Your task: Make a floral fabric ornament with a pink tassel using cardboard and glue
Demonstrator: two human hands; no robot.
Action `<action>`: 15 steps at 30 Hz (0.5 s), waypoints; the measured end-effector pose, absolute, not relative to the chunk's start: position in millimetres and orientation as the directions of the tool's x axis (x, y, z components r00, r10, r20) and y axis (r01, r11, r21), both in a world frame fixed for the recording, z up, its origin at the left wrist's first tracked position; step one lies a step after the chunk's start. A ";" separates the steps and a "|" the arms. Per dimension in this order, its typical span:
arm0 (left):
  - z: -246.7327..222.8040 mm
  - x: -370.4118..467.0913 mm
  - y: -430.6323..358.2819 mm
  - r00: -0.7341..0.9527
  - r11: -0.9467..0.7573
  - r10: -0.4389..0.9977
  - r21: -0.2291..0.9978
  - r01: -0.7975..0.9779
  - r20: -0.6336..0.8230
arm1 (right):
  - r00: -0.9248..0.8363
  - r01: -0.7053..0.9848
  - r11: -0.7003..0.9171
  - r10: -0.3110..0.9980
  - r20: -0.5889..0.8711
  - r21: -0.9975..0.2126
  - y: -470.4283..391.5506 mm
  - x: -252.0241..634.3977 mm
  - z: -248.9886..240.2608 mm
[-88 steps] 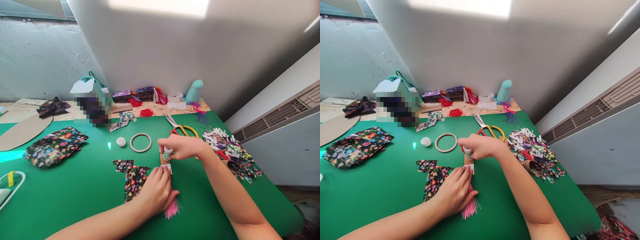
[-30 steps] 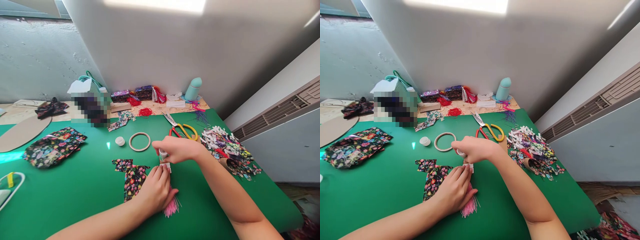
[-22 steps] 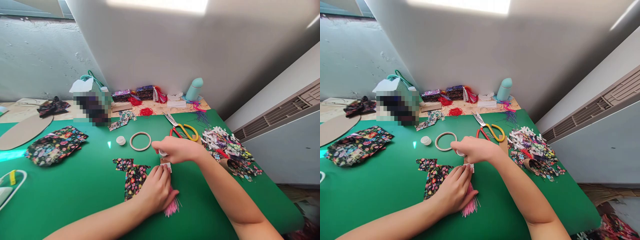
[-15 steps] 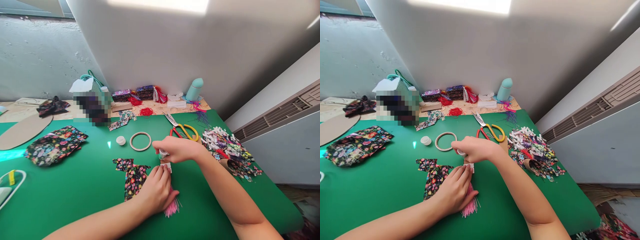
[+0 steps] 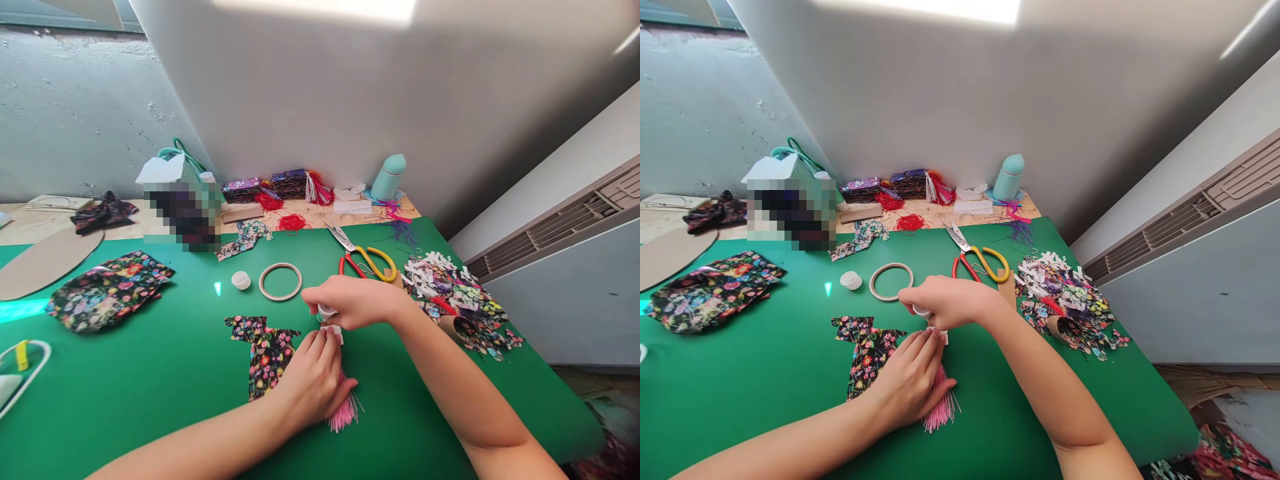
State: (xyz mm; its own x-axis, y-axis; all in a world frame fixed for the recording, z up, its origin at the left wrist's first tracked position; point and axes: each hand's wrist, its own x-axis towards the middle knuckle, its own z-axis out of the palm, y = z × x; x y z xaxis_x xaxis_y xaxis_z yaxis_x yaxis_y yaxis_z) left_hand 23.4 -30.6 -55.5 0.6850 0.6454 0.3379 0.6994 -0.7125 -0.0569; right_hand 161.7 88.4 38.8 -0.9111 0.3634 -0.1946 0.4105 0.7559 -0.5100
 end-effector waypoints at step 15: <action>-57.2 23.6 -32.9 0.690 -0.715 0.633 -0.077 0.695 0.351 | -0.749 0.477 0.568 0.662 0.029 -0.671 65.2 164.0 25.8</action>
